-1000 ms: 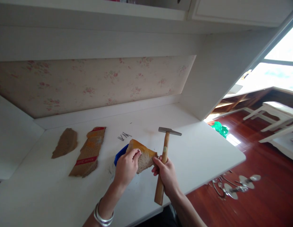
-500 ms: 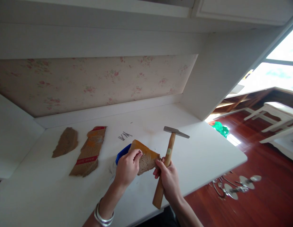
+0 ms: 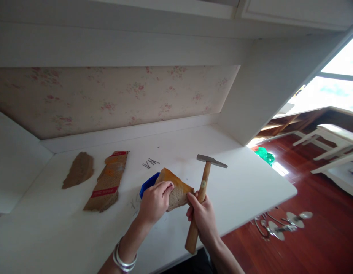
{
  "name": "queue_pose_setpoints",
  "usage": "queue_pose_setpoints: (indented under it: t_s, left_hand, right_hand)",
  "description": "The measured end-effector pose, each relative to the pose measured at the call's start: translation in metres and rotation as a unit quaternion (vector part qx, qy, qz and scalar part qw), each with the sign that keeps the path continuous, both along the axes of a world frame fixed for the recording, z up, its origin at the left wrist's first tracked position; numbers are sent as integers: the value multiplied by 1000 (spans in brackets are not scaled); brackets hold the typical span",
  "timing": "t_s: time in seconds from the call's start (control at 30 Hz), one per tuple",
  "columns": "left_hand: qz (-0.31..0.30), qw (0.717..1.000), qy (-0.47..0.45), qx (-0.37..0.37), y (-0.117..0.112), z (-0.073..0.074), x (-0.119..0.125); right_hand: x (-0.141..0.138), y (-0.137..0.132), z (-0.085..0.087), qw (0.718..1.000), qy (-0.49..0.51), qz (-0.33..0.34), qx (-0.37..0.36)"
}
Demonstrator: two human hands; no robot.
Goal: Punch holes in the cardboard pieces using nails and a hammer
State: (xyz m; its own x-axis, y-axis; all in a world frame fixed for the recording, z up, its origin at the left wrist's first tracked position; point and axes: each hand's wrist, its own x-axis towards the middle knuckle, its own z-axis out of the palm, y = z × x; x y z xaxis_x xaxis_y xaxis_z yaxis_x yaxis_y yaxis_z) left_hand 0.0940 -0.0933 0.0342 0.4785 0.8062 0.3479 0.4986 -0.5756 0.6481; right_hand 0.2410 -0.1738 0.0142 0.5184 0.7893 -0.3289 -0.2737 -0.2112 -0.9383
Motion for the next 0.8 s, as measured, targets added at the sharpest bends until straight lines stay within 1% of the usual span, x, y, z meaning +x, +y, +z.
queue_pose_setpoints:
  t_s: [0.17,0.33,0.63,0.8]
  left_hand:
    - [1,999,36,15,-1,3,1]
    - [-14,998,58,20,-2,3,2]
    - [-6,999,51,8,-1,4,1]
    - [-9,999,50,10,0,2,2]
  right_hand:
    - [8,-4,14,999,-34,18,1]
    - [14,-16,29,996,-82,38,-21]
    - [11,-28,36,994,-88,51,-29]
    - [10,-36,39,993,-69,99,-6]
